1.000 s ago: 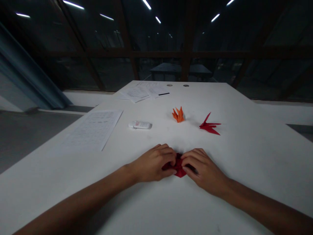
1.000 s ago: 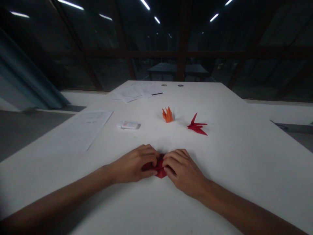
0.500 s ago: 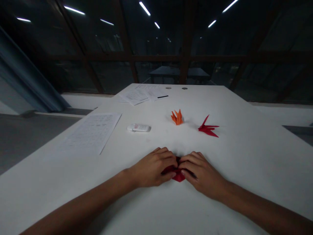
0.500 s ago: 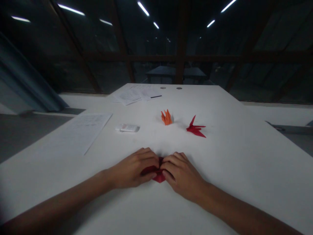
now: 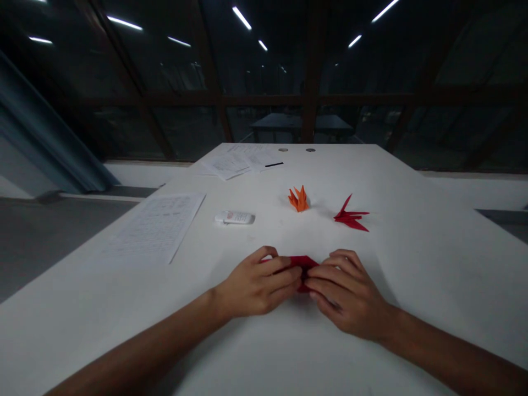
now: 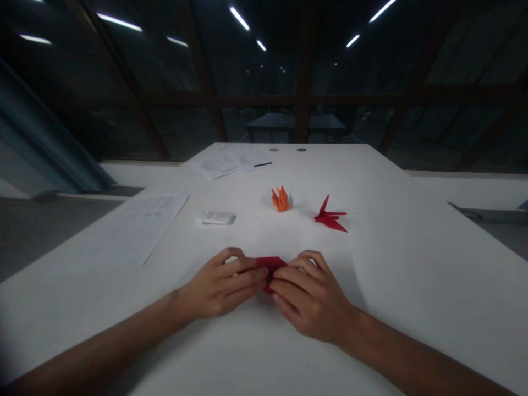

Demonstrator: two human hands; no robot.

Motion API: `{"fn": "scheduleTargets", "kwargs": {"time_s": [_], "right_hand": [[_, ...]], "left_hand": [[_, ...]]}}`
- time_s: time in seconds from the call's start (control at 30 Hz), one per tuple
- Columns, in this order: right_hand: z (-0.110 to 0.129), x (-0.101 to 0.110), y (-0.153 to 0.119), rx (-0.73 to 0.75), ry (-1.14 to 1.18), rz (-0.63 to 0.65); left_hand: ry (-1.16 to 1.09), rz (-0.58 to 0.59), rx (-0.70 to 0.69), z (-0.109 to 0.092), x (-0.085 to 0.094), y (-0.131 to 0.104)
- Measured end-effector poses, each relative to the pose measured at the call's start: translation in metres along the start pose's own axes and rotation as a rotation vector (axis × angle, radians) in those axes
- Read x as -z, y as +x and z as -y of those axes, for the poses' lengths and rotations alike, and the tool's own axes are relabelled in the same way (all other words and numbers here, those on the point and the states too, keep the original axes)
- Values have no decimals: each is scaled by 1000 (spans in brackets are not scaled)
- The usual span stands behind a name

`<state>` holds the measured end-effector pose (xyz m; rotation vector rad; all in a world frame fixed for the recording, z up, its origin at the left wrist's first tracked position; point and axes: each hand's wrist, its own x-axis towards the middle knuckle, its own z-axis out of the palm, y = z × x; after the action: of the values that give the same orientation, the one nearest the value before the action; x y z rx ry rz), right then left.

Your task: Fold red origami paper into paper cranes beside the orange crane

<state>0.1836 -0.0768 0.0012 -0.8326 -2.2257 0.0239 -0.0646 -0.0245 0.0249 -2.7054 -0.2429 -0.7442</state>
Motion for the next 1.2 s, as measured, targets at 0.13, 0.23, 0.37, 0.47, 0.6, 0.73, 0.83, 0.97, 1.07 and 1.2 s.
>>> {"fn": "scheduleTargets", "kwargs": {"time_s": [0.13, 0.23, 0.37, 0.47, 0.6, 0.73, 0.83, 0.97, 1.07, 1.2], "right_hand": [[-4, 9, 10, -408, 229, -153], [-9, 14, 19, -764, 682, 28], [-8, 12, 22, -930, 1256, 203], [-4, 7, 19, -972, 1496, 206], [-1, 2, 18, -1053, 1602, 229], [-1, 2, 19, -1099, 1606, 132], [-1, 4, 19, -1078, 1546, 165], [4, 6, 18, -922, 1399, 162], [8, 5, 17, -834, 1292, 107], [14, 5, 20, -769, 1181, 84]], "left_hand": [[138, -134, -102, -1, 10, -2], [163, -201, -148, -1, 9, -7], [157, -216, -149, 0, 2, -17], [185, -231, -154, -1, 0, -19], [187, -239, -201, -2, 3, -11], [171, -223, -212, -2, 8, -4], [132, -252, -225, -4, 10, -4], [113, -270, -185, -8, 11, -7], [125, -228, -155, -12, 11, -7], [120, -234, -149, -13, 8, 0]]}}
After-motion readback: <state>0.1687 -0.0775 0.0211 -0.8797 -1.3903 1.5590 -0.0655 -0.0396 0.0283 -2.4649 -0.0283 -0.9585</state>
